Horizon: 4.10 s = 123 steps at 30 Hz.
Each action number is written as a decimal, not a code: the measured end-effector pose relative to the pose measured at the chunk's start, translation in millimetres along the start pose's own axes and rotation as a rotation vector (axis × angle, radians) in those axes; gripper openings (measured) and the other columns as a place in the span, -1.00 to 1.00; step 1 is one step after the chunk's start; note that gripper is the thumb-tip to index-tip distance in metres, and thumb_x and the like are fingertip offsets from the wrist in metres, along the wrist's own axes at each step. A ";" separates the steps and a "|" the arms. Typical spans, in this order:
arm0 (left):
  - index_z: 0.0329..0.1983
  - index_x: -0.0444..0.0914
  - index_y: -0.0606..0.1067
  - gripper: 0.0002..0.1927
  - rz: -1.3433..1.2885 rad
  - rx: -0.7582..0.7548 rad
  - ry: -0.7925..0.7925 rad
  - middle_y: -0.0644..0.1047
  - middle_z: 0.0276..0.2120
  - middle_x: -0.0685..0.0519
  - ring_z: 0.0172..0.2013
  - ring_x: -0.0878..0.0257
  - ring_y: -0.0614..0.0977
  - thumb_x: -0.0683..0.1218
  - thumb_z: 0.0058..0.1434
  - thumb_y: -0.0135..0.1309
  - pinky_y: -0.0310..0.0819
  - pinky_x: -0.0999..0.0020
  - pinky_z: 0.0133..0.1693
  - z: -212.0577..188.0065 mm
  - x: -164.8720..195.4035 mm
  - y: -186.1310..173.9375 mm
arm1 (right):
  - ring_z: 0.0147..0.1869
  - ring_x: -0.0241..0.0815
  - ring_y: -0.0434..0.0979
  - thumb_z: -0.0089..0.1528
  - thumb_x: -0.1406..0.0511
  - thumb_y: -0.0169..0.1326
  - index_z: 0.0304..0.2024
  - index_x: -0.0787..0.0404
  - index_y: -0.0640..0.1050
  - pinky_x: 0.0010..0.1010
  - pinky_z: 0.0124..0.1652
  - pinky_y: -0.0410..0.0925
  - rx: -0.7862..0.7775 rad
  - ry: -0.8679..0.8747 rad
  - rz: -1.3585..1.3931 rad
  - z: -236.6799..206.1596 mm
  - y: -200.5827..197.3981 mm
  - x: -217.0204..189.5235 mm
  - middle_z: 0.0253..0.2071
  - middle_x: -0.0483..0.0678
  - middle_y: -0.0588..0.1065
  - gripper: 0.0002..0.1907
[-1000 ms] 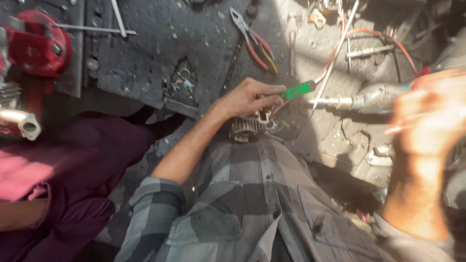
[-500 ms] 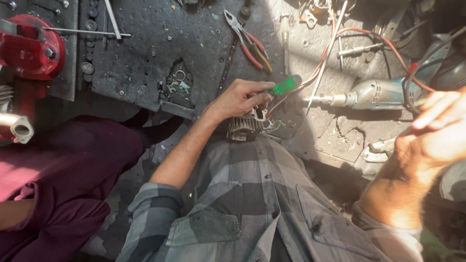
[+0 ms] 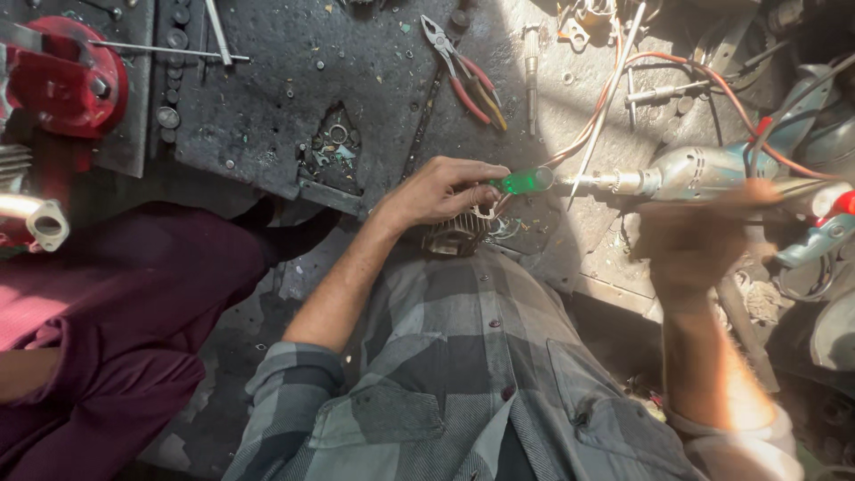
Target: The person wipes a small engine cylinder head with a rag, then holds it on their lap and works around its surfaces and openings with a green-handled tool, tapping and scraping inside the combustion chamber. They turn the part over and continue treating different areas while seated at a cluttered workbench.
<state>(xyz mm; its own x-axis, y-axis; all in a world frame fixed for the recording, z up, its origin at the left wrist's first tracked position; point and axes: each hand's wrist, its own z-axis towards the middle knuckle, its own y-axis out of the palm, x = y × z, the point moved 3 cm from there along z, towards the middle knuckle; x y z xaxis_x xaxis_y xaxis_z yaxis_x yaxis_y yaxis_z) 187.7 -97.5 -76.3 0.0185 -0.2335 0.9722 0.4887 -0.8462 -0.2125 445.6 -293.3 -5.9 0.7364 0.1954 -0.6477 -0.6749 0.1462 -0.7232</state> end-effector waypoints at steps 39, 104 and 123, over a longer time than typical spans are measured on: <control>0.34 -0.10 0.30 -0.65 -0.657 0.407 0.246 0.59 0.04 -0.02 -0.07 0.17 0.71 -0.13 0.54 0.02 0.68 0.14 -0.01 -12.1 8.8 -53.8 | -0.77 -0.34 0.06 0.50 -0.03 -0.32 -0.42 0.10 0.22 -0.48 -0.68 0.10 0.270 0.683 0.936 -6.0 50.6 -26.8 -0.74 -0.21 0.07 -0.50; 0.24 -0.33 0.46 -0.65 -0.592 0.306 -0.163 0.65 -0.22 0.00 -0.34 0.33 0.73 -0.05 0.50 0.02 0.67 0.37 -0.28 5.2 -63.6 -13.2 | -0.68 -0.37 0.13 0.39 0.19 0.04 -0.03 0.22 0.45 -0.49 -0.66 -0.01 -0.495 0.204 0.007 252.1 8.2 -5.6 -0.65 -0.23 0.27 -0.76; 0.21 -0.34 0.49 -0.66 -0.621 0.274 -0.203 0.63 -0.22 0.00 -0.30 0.31 0.72 -0.04 0.51 0.02 0.68 0.41 -0.29 6.2 -56.8 -13.7 | -0.71 -0.39 0.07 0.43 0.11 0.03 -0.14 0.19 0.37 -0.49 -0.66 -0.03 -0.778 0.335 0.014 217.1 14.6 7.8 -0.64 -0.23 0.21 -0.71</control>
<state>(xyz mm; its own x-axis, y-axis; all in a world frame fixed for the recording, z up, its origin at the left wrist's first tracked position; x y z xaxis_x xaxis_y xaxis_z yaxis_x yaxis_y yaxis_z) 185.3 -69.7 -128.0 -0.1857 0.3694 0.9105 0.6628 -0.6370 0.3936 431.4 -79.1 30.5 0.7857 -0.1233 -0.6062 -0.5501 -0.5873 -0.5936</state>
